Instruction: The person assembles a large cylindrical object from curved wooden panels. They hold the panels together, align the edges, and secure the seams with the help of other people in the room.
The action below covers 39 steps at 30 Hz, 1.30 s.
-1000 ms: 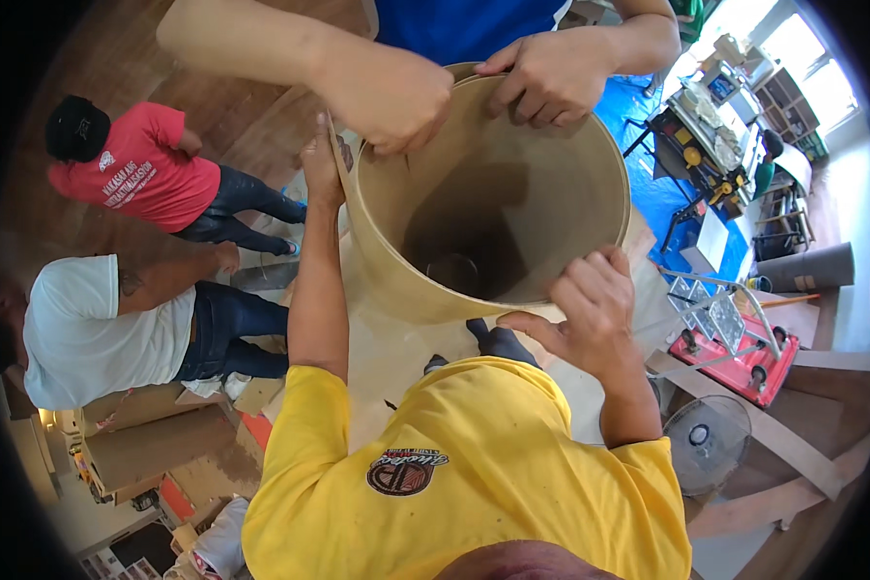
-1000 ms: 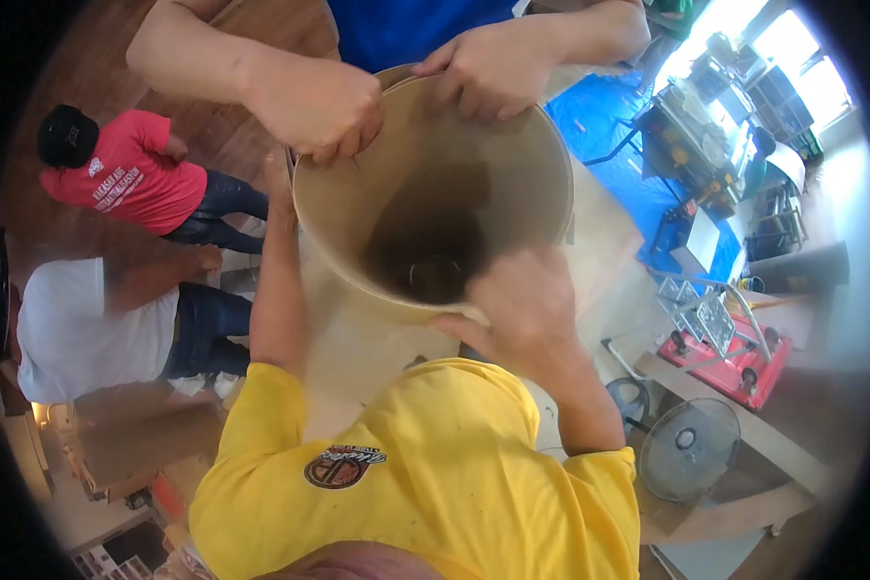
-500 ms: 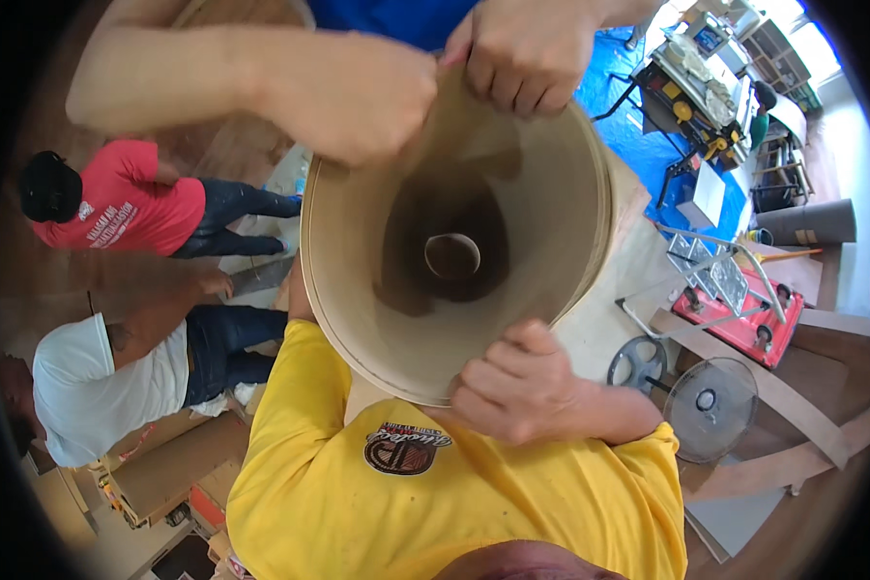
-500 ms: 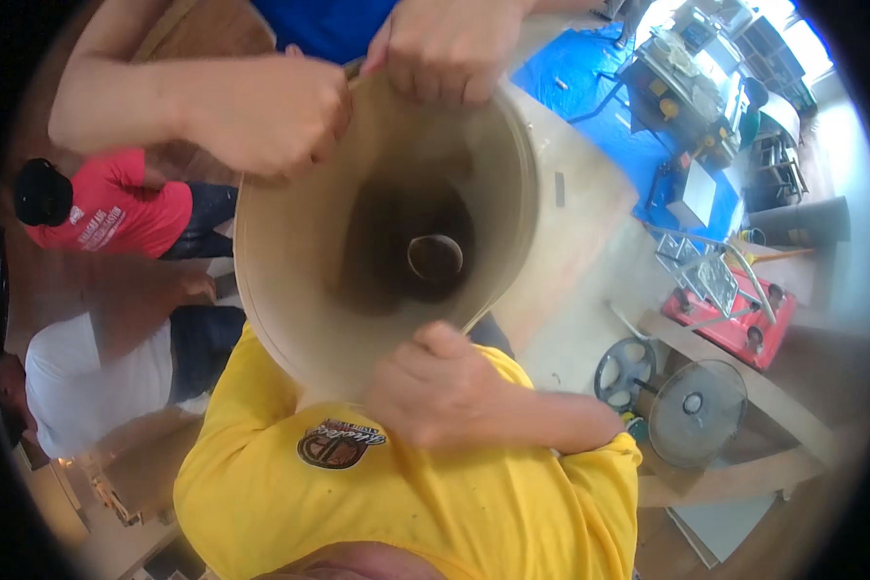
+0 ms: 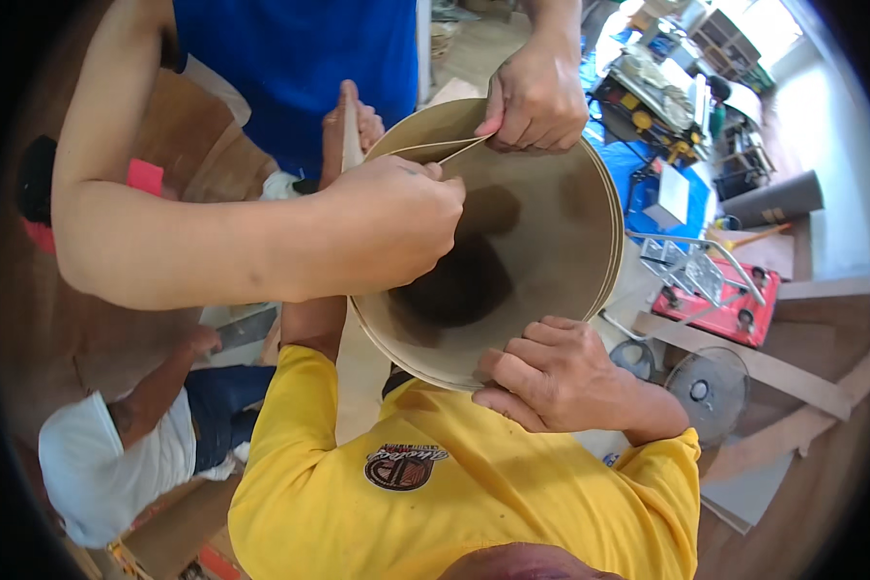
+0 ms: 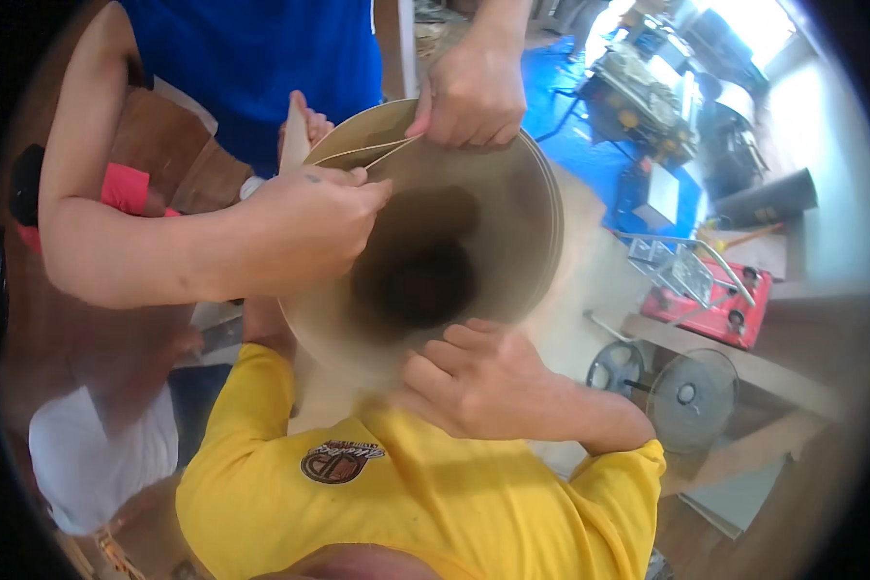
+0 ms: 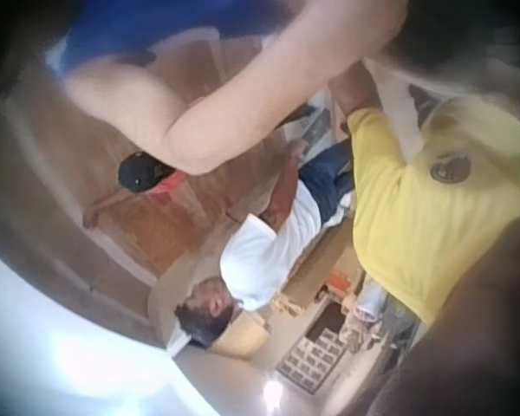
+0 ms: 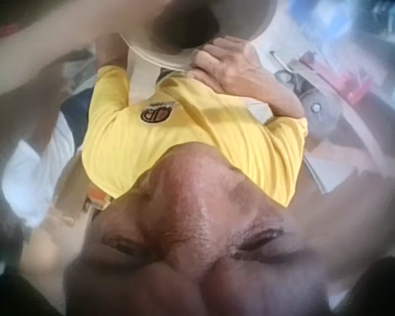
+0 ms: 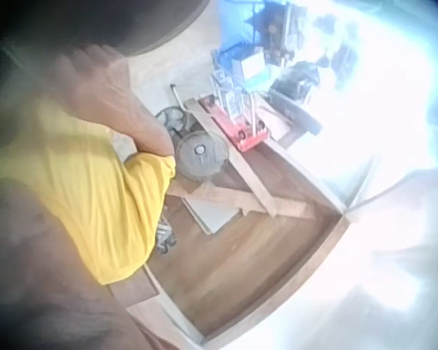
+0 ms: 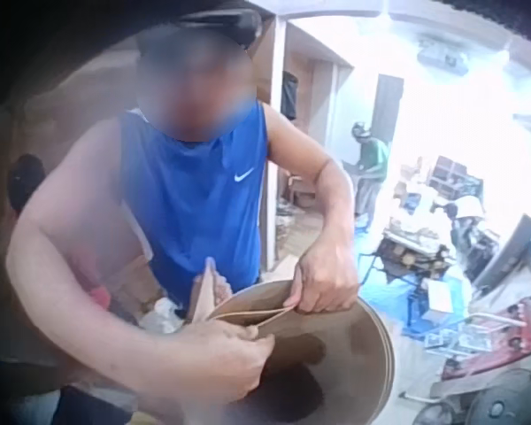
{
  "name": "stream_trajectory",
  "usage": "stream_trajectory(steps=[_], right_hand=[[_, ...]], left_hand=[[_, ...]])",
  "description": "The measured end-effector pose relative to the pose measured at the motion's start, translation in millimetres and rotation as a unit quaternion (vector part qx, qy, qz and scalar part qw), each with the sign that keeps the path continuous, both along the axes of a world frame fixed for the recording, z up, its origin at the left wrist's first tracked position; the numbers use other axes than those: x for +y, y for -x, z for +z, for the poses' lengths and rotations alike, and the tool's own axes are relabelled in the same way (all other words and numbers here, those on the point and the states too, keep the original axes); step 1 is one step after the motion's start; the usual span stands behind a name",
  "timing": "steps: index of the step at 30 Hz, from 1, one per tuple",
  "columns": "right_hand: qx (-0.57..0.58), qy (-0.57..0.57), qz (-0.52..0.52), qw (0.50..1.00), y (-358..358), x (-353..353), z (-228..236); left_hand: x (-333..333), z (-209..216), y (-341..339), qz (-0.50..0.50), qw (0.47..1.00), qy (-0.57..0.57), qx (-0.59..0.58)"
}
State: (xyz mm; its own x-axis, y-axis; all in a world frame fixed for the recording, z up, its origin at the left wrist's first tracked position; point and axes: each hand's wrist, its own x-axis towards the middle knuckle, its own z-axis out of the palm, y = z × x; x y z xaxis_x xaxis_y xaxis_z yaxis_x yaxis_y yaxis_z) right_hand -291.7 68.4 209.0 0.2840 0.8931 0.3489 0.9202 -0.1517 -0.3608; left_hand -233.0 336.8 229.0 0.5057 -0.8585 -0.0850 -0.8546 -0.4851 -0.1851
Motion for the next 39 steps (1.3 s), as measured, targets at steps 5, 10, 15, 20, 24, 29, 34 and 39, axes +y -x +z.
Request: stream_trajectory(steps=[5,10,15,20,24,29,34,39], right_hand=[[0.078,0.132,-0.074,0.985,-2,-11,36],[0.136,0.076,-0.136,0.978,-41,-12,42],[-0.016,-0.076,-0.307,0.948,-57,-18,23],[0.241,-0.274,-0.404,0.839,-86,-45,-27],[0.468,-0.3,-0.277,0.783,-91,-33,-34],[0.422,-0.242,-0.305,0.819,-61,-24,-21],[0.328,-0.19,-0.372,0.848,-72,-16,-17],[0.323,-0.236,-0.412,0.819,-117,-39,-41]], left_hand=[[13,0,-43,-0.073,0.995,0.042,0.046],[18,3,-52,-0.084,0.994,0.045,0.055],[24,8,-43,-0.061,0.996,0.036,0.06],[12,22,-38,-0.073,0.996,0.013,0.052],[2,35,-4,-0.046,0.997,-0.048,0.047],[-15,40,14,-0.059,0.992,-0.104,0.045],[-13,50,21,0.014,0.994,-0.069,0.084],[-13,47,5,0.062,0.996,0.027,0.06]])
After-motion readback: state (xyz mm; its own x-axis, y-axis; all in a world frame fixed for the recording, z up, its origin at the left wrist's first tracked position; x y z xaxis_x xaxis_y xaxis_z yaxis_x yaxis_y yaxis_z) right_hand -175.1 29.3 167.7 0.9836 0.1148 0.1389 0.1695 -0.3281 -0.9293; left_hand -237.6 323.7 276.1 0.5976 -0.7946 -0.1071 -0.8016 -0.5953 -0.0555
